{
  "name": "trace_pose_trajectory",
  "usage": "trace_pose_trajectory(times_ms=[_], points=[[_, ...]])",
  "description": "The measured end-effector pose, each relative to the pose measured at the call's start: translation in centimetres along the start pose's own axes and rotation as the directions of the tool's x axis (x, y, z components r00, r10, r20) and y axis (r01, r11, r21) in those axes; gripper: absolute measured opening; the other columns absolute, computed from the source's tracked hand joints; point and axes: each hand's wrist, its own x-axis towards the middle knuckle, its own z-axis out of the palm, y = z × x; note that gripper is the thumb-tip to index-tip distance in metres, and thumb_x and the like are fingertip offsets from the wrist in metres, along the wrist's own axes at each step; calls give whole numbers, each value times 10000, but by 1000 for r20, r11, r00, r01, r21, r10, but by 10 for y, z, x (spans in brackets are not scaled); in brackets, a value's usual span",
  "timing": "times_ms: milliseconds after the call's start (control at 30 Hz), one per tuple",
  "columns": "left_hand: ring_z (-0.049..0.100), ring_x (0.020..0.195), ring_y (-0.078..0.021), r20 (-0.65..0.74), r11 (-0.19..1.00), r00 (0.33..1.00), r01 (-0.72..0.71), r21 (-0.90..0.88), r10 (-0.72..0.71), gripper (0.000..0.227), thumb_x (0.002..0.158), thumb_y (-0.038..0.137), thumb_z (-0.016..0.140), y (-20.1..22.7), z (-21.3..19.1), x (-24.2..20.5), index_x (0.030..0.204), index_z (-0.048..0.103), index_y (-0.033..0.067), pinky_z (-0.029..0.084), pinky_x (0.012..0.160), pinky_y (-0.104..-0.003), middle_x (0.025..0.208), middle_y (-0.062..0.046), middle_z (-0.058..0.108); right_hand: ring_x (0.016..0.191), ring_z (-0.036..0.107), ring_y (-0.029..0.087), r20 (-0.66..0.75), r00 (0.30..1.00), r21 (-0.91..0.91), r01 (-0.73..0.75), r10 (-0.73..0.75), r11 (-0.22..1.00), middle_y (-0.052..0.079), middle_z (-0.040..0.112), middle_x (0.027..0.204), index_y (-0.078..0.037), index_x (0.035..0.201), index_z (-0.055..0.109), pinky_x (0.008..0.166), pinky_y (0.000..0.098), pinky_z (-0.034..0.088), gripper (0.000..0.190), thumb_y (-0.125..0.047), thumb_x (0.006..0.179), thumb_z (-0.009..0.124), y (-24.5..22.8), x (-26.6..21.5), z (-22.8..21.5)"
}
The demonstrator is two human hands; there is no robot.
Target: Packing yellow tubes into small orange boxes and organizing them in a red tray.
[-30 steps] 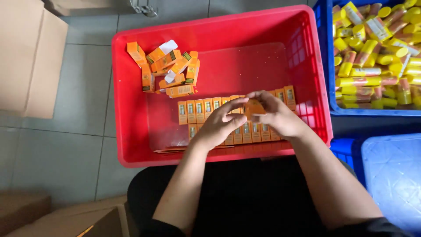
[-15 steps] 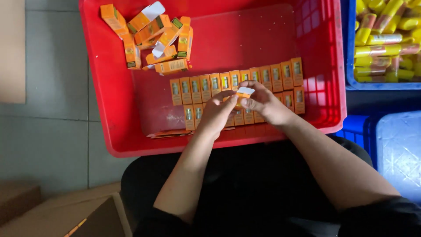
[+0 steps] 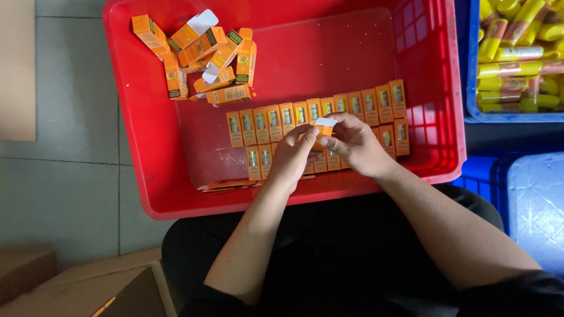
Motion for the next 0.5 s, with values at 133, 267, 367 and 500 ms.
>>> trace_pose_trajectory(times_ms=[133,267,367,500], points=[[731,1033,-305,-21,1000,999,-26,16,26,559,996,424,626,-7,-4,6,1358,579,1,597,917,-431,1094,-235,726,1059,664,327,7,983,-119,183,-183,976,194,629,1085,69,1193,639,866,468,591,306,20,914,757,8,5,-3],[723,1032,-316,-48,998,998,-36,-57,33,704,968,492,666,0,-2,0,1413,550,-41,591,930,-427,1117,-291,703,1051,673,401,89,941,-413,333,-327,848,251,617,1106,105,1143,711,765,504,647,401,-106,842,870,-5,9,-14],[722,1059,-380,-67,999,997,-45,-19,44,758,946,541,671,6,1,-3,1409,563,-49,599,920,-453,1157,-351,675,1054,686,432,101,910,-500,396,-402,771,256,628,1155,92,1133,734,735,500,639,425,-260,906,812,-10,13,-17],[708,1082,-401,-46,998,997,-55,-13,54,822,945,580,635,6,0,-5,1433,542,-75,592,919,-474,1201,-376,646,986,701,434,123,904,-639,388,-410,664,281,636,1092,96,1150,745,710,488,650,371,-177,915,831,-22,14,-18]])
